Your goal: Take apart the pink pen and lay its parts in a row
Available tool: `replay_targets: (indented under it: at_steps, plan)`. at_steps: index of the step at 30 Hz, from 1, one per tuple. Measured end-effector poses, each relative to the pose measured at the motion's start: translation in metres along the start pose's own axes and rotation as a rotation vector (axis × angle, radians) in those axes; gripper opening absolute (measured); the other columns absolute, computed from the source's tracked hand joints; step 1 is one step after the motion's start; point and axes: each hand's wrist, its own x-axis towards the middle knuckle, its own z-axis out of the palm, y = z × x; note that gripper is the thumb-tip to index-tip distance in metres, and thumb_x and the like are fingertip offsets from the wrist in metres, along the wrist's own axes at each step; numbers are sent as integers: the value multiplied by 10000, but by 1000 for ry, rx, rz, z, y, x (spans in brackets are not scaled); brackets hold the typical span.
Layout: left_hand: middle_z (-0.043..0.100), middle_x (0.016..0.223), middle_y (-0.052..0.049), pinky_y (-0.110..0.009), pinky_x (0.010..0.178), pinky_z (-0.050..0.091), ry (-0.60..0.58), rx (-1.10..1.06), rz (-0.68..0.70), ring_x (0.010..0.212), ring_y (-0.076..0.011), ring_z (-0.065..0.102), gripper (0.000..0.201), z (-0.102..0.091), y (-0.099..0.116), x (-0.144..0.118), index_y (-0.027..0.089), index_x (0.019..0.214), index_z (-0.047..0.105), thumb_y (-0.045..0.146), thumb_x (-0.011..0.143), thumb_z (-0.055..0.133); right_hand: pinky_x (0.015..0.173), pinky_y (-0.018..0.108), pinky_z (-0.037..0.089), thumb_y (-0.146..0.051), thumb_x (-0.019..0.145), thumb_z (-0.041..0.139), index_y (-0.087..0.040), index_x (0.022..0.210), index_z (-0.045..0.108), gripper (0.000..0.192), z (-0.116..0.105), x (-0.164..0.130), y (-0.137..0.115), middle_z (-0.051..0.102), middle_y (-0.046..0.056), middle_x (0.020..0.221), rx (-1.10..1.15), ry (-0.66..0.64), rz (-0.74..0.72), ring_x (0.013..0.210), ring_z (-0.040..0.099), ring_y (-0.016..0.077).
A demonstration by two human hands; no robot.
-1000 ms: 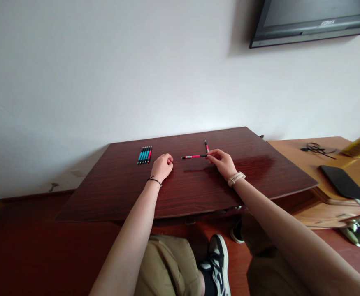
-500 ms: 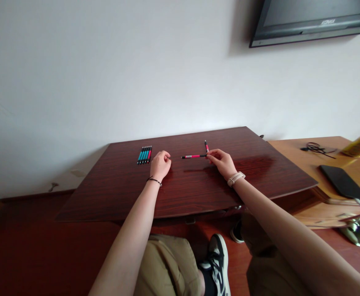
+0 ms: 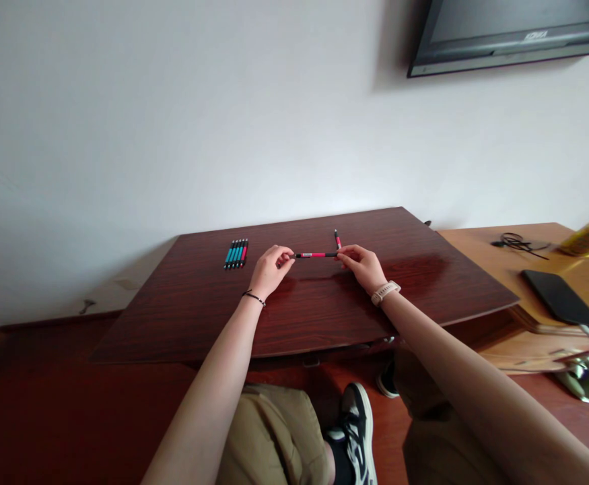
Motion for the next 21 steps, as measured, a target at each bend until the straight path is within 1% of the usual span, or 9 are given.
replay_targets:
  at_steps: [3, 8, 13, 16, 21]
  plan:
    - [689, 990, -36, -293, 827, 543, -21, -29, 23, 907, -179, 673, 128, 1, 2, 0, 231, 1101, 706, 259, 984, 660, 712, 343, 609, -584, 832, 818, -204, 1025, 761, 430, 0, -1, -3, 829, 101, 979, -16, -17, 13, 740, 730, 210]
    - [685, 1022, -51, -299, 832, 556, -63, -23, 22, 945, -189, 685, 96, 1, 4, 0, 229, 1058, 724, 244, 977, 677, 690, 332, 599, -597, 841, 811, -207, 1021, 761, 433, 0, -1, -5, 835, 99, 964, -16, -54, 28, 696, 712, 195]
    - [684, 1074, -57, -296, 845, 559, -47, -24, 22, 948, -184, 688, 96, 1, 3, 0, 226, 1065, 723, 250, 988, 670, 694, 340, 605, -650, 825, 811, -208, 995, 756, 476, 1, -1, -5, 835, 103, 967, -1, -65, 26, 694, 716, 197]
    - [692, 1103, -67, -291, 827, 551, -30, -37, 14, 956, -187, 690, 115, 2, 1, 0, 218, 1084, 714, 270, 1012, 641, 731, 350, 615, -654, 814, 825, -206, 978, 751, 483, 1, -2, -6, 834, 107, 958, 26, -87, 36, 729, 737, 207]
    - [726, 1090, -67, -297, 833, 542, -13, -61, -3, 965, -200, 695, 144, 5, -5, 0, 217, 1086, 711, 316, 1022, 629, 820, 392, 643, -666, 781, 853, -204, 961, 747, 507, 1, -2, -6, 832, 105, 933, 80, -99, 50, 817, 775, 239]
